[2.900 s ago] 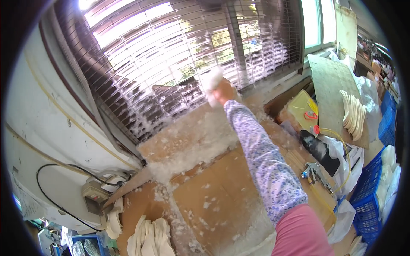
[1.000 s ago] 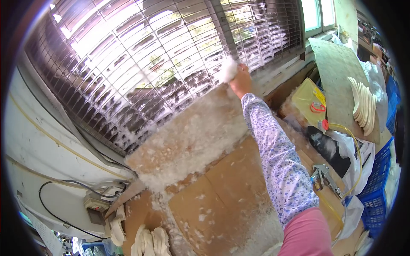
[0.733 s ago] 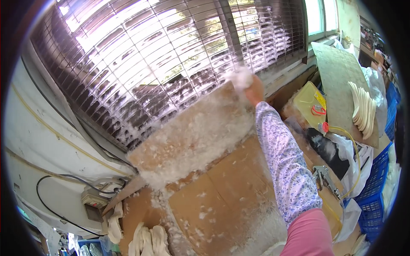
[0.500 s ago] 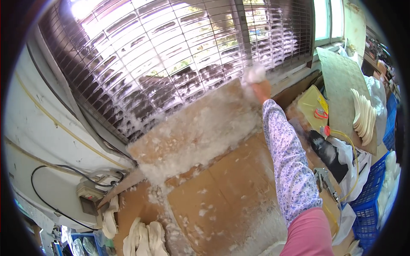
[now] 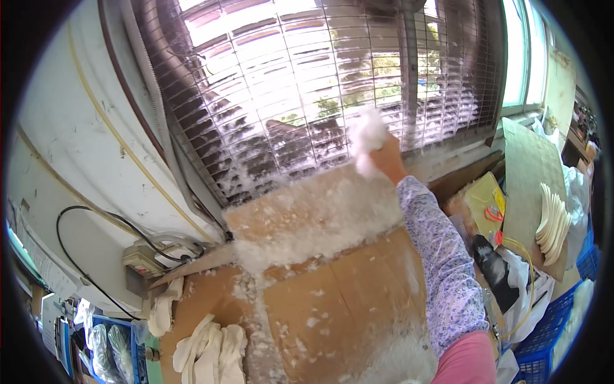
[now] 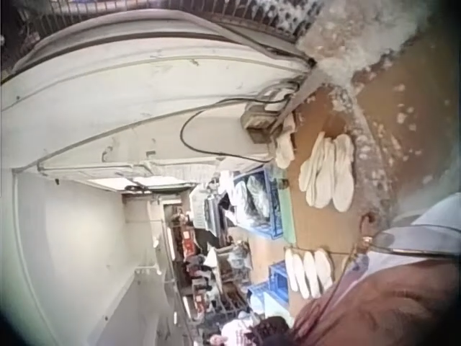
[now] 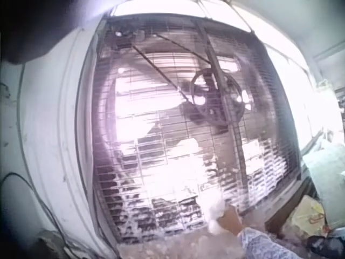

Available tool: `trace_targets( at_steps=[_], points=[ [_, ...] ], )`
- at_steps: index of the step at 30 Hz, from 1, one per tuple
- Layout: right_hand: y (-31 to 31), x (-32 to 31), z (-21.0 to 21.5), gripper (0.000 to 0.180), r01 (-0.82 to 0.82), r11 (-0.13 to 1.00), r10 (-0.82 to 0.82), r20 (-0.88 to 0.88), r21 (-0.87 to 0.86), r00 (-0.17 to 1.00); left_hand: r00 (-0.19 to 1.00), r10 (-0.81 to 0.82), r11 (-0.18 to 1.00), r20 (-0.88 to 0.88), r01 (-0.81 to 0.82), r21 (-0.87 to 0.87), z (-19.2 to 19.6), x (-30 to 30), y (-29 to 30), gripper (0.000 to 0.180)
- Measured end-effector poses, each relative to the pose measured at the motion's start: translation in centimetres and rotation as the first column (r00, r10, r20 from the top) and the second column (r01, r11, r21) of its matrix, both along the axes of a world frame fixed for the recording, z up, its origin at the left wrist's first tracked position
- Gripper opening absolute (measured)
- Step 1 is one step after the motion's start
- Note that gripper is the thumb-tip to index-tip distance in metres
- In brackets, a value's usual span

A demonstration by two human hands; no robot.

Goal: Cleaning shoe soles with an air gun and wool material before stacking them.

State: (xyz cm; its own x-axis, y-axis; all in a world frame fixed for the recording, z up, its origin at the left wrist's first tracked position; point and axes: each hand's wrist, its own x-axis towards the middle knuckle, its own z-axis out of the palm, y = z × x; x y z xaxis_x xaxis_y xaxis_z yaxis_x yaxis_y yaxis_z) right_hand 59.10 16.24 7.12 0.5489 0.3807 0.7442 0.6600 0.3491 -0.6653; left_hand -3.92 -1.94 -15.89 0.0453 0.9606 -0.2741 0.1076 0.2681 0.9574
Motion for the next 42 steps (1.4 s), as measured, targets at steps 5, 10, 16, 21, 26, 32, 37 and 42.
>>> trace_targets(
  at_steps=[5,10,16,21,26,32,37,42],
  points=[
    [6.0,-6.0,6.2,0.039,0.153,0.972,-0.222,0.469,0.18,0.855,0.999,0.011,1.0,0.036,-0.012,0.027,0.3,-0.4,0.1,0.03],
    [9.7,-8.2,7.6,0.037,0.33,0.937,-0.349,0.302,0.115,0.887,0.995,0.073,0.997,0.069,-0.076,0.033,0.0,-1.2,-1.7,0.03],
    [8.7,-10.0,8.0,0.026,0.376,0.927,-0.313,0.516,-0.019,0.798,0.986,0.125,0.99,0.113,-0.131,0.048,-0.2,-1.6,-1.9,0.03],
    [9.4,-15.0,9.1,0.029,0.099,0.995,-0.074,0.769,0.014,0.635,0.979,0.157,0.984,0.128,-0.166,0.063,-0.2,-2.1,-1.9,0.03],
    [11.8,-14.2,11.6,0.028,0.3,0.953,-0.257,0.655,0.048,0.711,0.984,0.117,0.989,0.134,-0.127,0.075,-0.1,-2.5,-1.2,0.03],
    [9.6,-11.8,12.5,0.032,0.222,0.955,-0.273,0.288,0.199,0.918,0.978,0.121,0.983,0.171,-0.142,0.113,0.1,-2.1,-0.1,0.03],
    [9.3,-6.3,12.8,0.04,0.388,0.899,-0.437,0.428,0.202,0.791,0.984,0.083,0.991,0.158,-0.099,0.096,0.2,-2.4,-1.0,0.03],
    [6.6,-8.5,13.3,0.022,0.37,0.911,-0.405,0.557,0.182,0.725,0.992,0.128,0.991,0.021,-0.127,-0.032,2.8,-7.4,-7.7,0.03]
  ],
)
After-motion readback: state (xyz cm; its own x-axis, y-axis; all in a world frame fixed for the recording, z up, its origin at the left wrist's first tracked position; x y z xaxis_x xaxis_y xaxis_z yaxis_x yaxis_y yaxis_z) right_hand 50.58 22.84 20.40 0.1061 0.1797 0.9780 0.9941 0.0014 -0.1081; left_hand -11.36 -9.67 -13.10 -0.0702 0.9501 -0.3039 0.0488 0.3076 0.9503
